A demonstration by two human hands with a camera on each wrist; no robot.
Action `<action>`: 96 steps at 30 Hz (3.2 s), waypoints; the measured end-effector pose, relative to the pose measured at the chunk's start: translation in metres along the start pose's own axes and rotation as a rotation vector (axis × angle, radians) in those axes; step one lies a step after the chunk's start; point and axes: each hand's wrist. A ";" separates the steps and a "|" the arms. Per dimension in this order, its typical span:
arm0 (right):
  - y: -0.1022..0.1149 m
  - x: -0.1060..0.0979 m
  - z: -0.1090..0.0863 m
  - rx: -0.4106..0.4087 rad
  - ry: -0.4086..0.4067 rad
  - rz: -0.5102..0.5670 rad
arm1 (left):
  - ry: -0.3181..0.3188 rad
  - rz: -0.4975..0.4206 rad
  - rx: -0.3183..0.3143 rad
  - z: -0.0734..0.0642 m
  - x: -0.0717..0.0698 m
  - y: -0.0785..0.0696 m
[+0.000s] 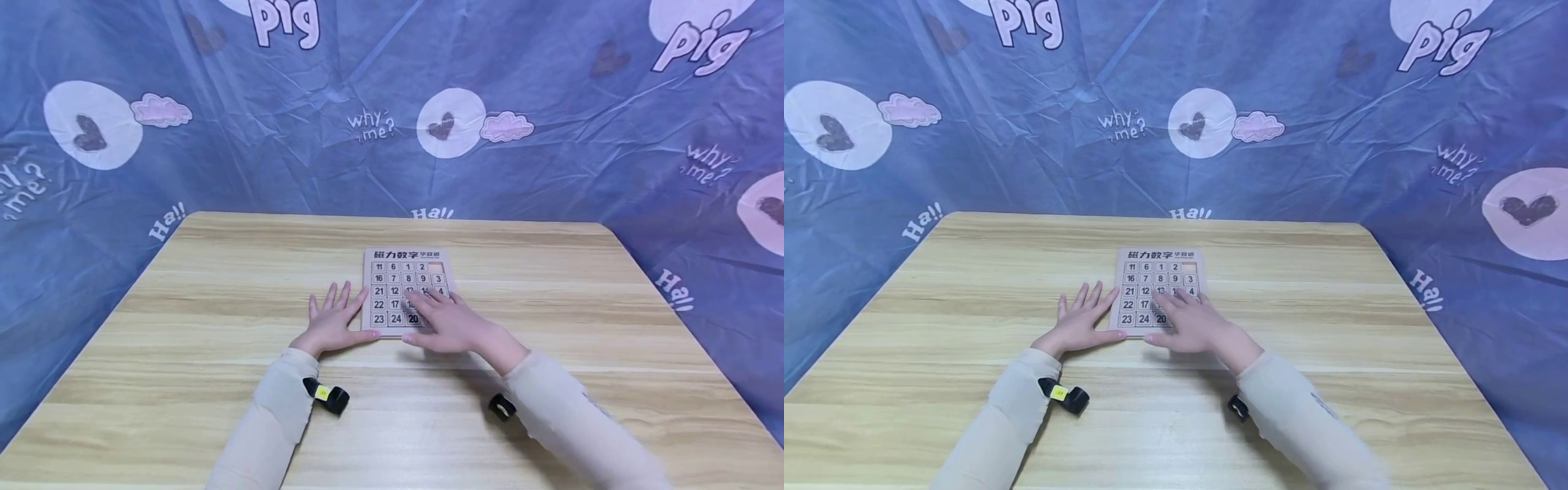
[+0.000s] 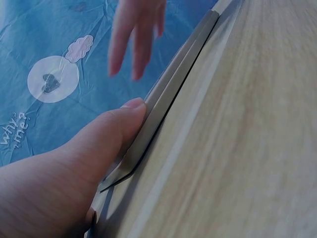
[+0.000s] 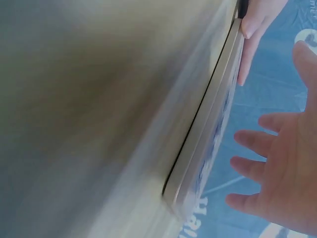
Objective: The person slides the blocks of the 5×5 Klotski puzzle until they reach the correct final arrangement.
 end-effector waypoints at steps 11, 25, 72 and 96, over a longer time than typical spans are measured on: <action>0.013 -0.001 0.074 0.103 0.060 -0.008 | 0.012 -0.003 0.001 0.000 -0.001 -0.001; 0.015 0.004 0.092 0.177 0.111 -0.022 | 0.013 -0.010 0.001 -0.001 -0.001 -0.001; 0.027 0.008 0.023 -0.037 0.034 -0.075 | 0.005 -0.016 -0.005 -0.002 -0.002 0.001; 0.048 0.015 0.001 -0.191 0.095 -0.094 | -0.014 0.008 0.007 -0.003 -0.001 -0.001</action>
Point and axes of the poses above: each hand's wrist, its own z-axis towards the middle knuckle, its own x-axis out of the palm, y = z × x, and after that the axes turned 2 degrees about y, right-handed
